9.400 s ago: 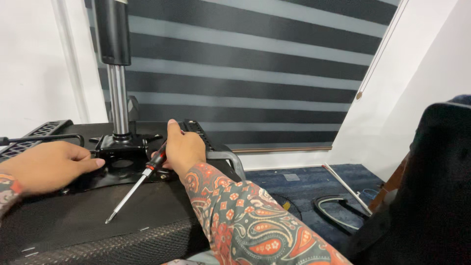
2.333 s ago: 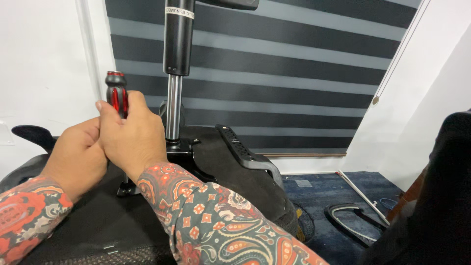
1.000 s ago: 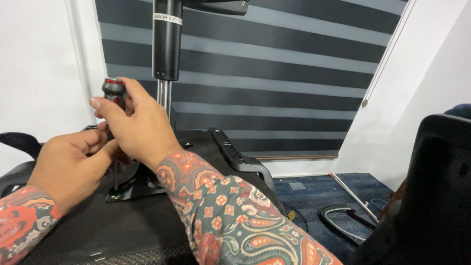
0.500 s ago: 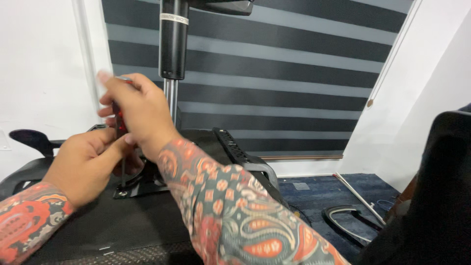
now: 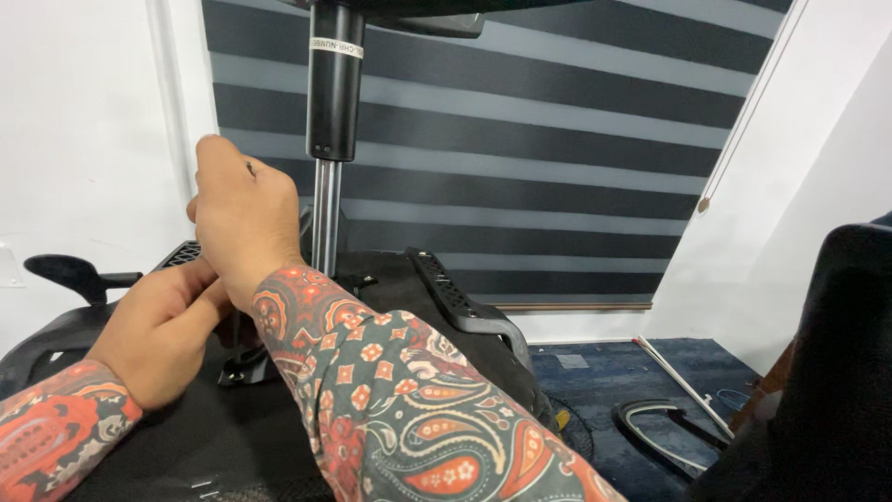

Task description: The person uses a screwdriver to tighten screws on the base of a black office chair. They rotate the chair to access different screw holes and continue fastening the base to the seat.

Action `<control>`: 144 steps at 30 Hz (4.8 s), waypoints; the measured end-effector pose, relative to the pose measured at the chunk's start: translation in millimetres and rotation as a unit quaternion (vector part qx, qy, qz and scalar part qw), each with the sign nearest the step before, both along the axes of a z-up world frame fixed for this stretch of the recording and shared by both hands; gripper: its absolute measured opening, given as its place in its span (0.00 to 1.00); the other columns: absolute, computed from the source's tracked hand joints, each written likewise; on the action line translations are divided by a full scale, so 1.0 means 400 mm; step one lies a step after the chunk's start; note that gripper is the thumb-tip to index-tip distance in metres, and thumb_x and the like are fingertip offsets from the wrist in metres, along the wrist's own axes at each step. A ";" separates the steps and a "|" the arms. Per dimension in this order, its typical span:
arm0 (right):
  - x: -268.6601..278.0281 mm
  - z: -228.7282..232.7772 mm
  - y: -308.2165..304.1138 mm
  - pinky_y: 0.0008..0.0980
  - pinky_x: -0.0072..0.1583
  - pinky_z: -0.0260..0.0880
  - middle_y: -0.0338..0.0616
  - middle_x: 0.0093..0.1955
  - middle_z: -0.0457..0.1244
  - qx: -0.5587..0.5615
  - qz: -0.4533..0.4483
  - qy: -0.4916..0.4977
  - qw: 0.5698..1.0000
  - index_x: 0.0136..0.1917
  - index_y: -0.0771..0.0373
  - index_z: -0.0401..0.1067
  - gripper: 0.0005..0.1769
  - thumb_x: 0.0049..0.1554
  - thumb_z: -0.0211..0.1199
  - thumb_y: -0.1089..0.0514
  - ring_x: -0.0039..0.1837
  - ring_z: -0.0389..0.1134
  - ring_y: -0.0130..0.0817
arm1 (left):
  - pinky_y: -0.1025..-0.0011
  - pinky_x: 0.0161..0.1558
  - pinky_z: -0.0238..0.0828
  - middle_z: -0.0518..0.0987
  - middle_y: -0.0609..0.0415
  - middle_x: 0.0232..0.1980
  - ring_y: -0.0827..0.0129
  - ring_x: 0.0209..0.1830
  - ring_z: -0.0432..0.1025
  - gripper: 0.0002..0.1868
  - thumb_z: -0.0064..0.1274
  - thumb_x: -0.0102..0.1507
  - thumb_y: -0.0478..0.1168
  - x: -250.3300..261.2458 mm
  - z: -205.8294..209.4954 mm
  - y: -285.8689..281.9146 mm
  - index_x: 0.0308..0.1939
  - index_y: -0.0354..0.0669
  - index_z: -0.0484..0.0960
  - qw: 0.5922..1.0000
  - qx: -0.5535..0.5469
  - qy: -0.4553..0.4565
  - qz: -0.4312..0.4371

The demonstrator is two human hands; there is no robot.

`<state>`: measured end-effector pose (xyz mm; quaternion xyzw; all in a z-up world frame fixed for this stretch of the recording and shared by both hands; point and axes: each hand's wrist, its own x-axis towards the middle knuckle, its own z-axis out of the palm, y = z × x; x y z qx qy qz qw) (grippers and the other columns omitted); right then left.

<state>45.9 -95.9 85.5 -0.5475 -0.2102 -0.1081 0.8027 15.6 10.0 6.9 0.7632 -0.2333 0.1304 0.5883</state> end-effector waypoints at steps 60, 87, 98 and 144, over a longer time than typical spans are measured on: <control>0.201 -0.111 -0.745 0.42 0.41 0.72 0.44 0.29 0.62 0.047 -0.097 0.192 0.976 0.36 0.60 0.63 0.26 0.58 0.54 0.36 0.33 0.69 0.38 | 0.71 0.36 0.74 0.76 0.54 0.29 0.71 0.27 0.71 0.15 0.54 0.68 0.51 0.029 -0.012 -0.074 0.52 0.48 0.85 0.846 0.460 0.166 0.213; 0.229 0.007 -0.699 0.29 0.27 0.48 0.32 0.25 0.50 -0.039 -0.094 0.096 0.990 0.34 0.54 0.58 0.24 0.55 0.61 0.37 0.25 0.46 0.22 | 0.73 0.41 0.65 0.74 0.56 0.34 0.72 0.33 0.67 0.16 0.47 0.72 0.49 0.218 0.067 -0.290 0.39 0.40 0.75 0.975 -0.030 0.170 0.139; 0.283 0.003 -0.675 0.28 0.28 0.50 0.34 0.26 0.52 -0.081 -0.091 0.104 0.987 0.34 0.55 0.59 0.23 0.54 0.63 0.39 0.25 0.47 0.21 | 0.74 0.44 0.67 0.77 0.55 0.37 0.72 0.38 0.71 0.08 0.52 0.66 0.36 0.240 0.007 -0.285 0.48 0.40 0.74 0.981 -0.039 0.085 0.171; 0.356 -0.184 -0.780 0.32 0.38 0.69 0.41 0.33 0.61 0.359 -0.040 0.332 0.872 0.41 0.64 0.62 0.25 0.64 0.50 0.40 0.30 0.60 0.28 | 0.60 0.36 0.66 0.76 0.47 0.30 0.62 0.29 0.67 0.25 0.43 0.76 0.52 0.230 0.000 -0.262 0.39 0.34 0.83 0.952 0.173 0.101 0.232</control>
